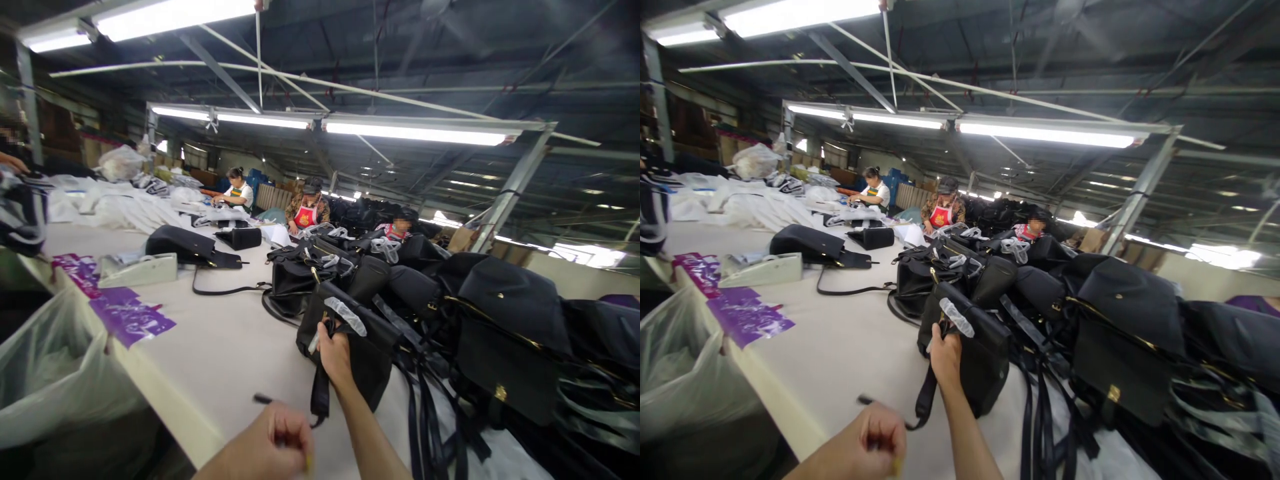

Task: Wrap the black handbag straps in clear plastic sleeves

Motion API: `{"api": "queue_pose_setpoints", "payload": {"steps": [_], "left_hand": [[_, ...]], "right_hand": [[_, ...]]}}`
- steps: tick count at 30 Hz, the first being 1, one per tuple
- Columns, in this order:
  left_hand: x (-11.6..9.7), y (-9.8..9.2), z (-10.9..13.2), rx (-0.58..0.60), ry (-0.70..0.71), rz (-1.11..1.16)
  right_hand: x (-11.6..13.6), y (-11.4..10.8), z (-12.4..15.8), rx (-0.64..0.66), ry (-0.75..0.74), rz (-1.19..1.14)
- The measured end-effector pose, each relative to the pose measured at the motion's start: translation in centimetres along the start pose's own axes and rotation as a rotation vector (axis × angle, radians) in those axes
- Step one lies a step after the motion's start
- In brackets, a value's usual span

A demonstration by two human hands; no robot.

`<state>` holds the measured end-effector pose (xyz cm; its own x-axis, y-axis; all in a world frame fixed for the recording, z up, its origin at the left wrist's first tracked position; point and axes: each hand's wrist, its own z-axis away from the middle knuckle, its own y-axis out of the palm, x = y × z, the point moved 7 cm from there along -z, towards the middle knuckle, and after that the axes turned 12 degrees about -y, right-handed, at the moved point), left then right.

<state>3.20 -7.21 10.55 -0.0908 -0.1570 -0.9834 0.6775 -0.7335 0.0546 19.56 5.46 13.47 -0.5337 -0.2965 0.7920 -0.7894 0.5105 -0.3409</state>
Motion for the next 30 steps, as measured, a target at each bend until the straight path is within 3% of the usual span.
{"api": "queue_pose_setpoints", "payload": {"steps": [3, 4, 8, 10, 16, 20, 22, 26, 28, 30], "left_hand": [[2.5, 0.2, 0.8, 0.043, -0.036, 0.067], [3.1, -0.3, 0.7, -0.005, -0.042, 0.103], [4.7, -3.8, -0.3, -0.376, -0.09, 0.3], [4.6, -4.5, -1.0, -0.452, -0.112, 0.346], [3.0, -2.9, -3.3, -0.426, -0.106, 0.324], [2.5, -0.4, -4.8, -0.326, -0.082, 0.277], [2.3, 0.7, -5.4, -0.288, -0.059, 0.222], [1.9, 1.7, -6.2, -0.271, 0.021, 0.009], [2.0, 1.1, -6.5, -0.28, 0.052, -0.085], [2.6, -0.8, -6.9, -0.356, 0.064, -0.11]], "right_hand": [[-0.8, -1.2, -1.2, -0.063, 0.035, 0.124], [-1.0, -1.4, -1.4, -0.06, 0.045, 0.153], [-1.7, -1.3, -0.2, 0.09, 0.057, 0.202], [-2.2, -1.9, 1.8, 0.179, 0.063, 0.221], [-1.9, -7.5, 9.6, 0.264, 0.087, 0.277], [0.5, -8.8, 13.6, 0.232, 0.059, 0.108], [1.5, -8.6, 14.6, 0.162, 0.047, 0.047], [1.1, -6.5, 15.7, 0.178, 0.198, -0.224], [0.7, -6.7, 15.5, 0.144, 0.192, -0.254], [0.1, -8.1, 15.0, 0.11, 0.181, -0.218]]}}
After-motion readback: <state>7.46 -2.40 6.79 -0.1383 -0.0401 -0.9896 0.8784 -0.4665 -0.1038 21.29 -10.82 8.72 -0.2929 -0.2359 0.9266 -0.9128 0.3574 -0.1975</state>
